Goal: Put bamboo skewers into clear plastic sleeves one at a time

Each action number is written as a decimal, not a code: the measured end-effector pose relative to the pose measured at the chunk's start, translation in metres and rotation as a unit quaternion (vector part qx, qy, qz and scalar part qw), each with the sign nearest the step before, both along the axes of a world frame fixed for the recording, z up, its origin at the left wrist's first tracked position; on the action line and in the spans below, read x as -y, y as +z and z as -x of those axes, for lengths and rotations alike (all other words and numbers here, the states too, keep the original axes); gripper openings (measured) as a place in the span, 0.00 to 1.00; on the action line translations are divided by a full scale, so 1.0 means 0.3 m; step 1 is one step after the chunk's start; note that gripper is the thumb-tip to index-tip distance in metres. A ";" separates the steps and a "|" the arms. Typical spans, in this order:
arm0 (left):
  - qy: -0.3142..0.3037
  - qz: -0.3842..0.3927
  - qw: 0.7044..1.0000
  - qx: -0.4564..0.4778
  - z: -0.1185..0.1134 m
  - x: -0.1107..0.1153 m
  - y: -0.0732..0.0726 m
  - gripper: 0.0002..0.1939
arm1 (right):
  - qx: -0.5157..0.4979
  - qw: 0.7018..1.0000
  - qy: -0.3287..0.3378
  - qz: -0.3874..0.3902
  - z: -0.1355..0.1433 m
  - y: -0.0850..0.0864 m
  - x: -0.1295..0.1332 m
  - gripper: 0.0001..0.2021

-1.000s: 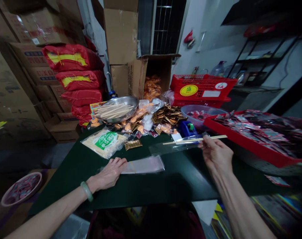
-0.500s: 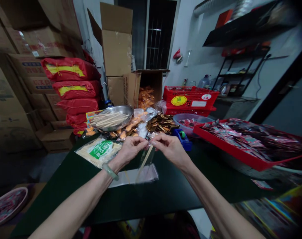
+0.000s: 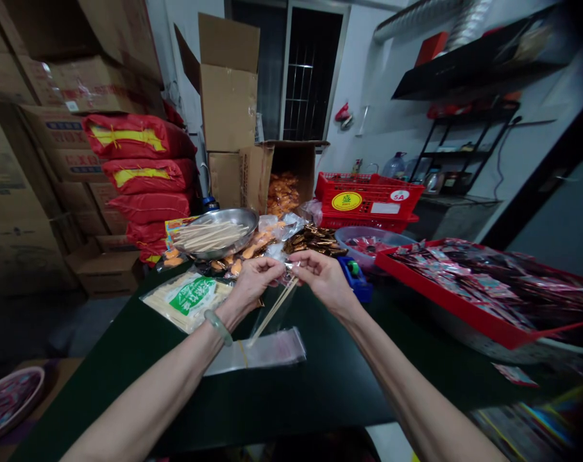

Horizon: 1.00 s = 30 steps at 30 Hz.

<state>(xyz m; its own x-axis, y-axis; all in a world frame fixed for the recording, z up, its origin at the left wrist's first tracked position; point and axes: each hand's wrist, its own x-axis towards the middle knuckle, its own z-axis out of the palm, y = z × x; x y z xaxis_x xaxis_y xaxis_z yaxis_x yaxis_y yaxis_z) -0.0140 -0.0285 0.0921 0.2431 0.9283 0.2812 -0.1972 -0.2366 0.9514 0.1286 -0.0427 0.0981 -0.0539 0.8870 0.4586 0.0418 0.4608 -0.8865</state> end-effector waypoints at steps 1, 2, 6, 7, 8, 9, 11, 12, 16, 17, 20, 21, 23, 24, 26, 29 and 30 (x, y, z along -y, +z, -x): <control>0.008 -0.003 1.000 0.001 0.000 0.001 0.006 0.13 | -0.005 1.000 0.011 0.013 -0.005 0.004 -0.006 0.14; 0.015 -0.009 1.000 0.001 0.000 0.003 0.014 0.12 | -0.005 1.000 0.013 0.022 -0.008 0.009 -0.010 0.17; 0.032 -0.014 0.999 0.011 -0.004 0.023 0.046 0.13 | 0.026 0.998 -0.049 0.015 -0.004 0.035 -0.001 0.17; 0.022 -0.010 1.000 0.012 -0.005 0.028 0.051 0.14 | 0.032 0.997 -0.064 0.007 0.001 0.040 0.008 0.13; 0.007 -0.006 1.000 0.011 -0.006 0.033 0.054 0.14 | 0.038 0.997 -0.073 0.000 0.006 0.045 0.019 0.10; -0.008 -0.005 1.000 0.007 -0.005 0.039 0.055 0.14 | 0.047 0.996 -0.075 -0.007 0.011 0.048 0.031 0.08; -0.019 -0.012 1.000 0.000 -0.001 0.050 0.055 0.15 | 0.074 0.994 -0.077 -0.025 0.017 0.049 0.053 0.06; -0.017 -0.016 1.000 0.000 0.003 0.055 0.054 0.14 | 0.091 0.992 -0.079 -0.035 0.016 0.049 0.062 0.07; -0.012 -0.021 0.999 -0.029 0.022 0.078 0.055 0.12 | 0.108 0.989 -0.096 -0.040 -0.010 0.057 0.079 0.09; -0.008 -0.020 0.999 -0.042 0.024 0.085 0.058 0.11 | 0.098 0.986 -0.125 -0.048 -0.018 0.063 0.085 0.09; 0.018 -0.019 0.998 -0.065 0.023 0.111 0.069 0.08 | 0.089 0.952 -0.255 -0.145 -0.023 0.082 0.123 0.06; 0.020 -0.023 0.997 -0.065 0.019 0.120 0.072 0.08 | 0.110 0.935 -0.275 -0.192 -0.015 0.087 0.143 0.05; 0.002 -0.045 0.997 -0.059 0.009 0.140 0.076 0.08 | 0.180 0.908 -0.258 -0.276 0.011 0.088 0.185 0.05; -0.011 -0.062 0.996 -0.059 0.005 0.149 0.076 0.08 | 0.221 0.896 -0.240 -0.301 0.026 0.084 0.203 0.06; -0.021 -0.102 0.991 -0.079 -0.003 0.166 0.075 0.09 | 0.287 0.872 -0.235 -0.320 0.049 0.071 0.225 0.08; 0.002 -0.185 0.969 -0.167 -0.005 0.189 0.076 0.08 | 0.350 0.848 -0.261 -0.300 0.051 0.048 0.231 0.09; 0.010 -0.213 0.956 -0.200 -0.005 0.197 0.078 0.08 | 0.366 0.844 -0.261 -0.294 0.044 0.044 0.231 0.10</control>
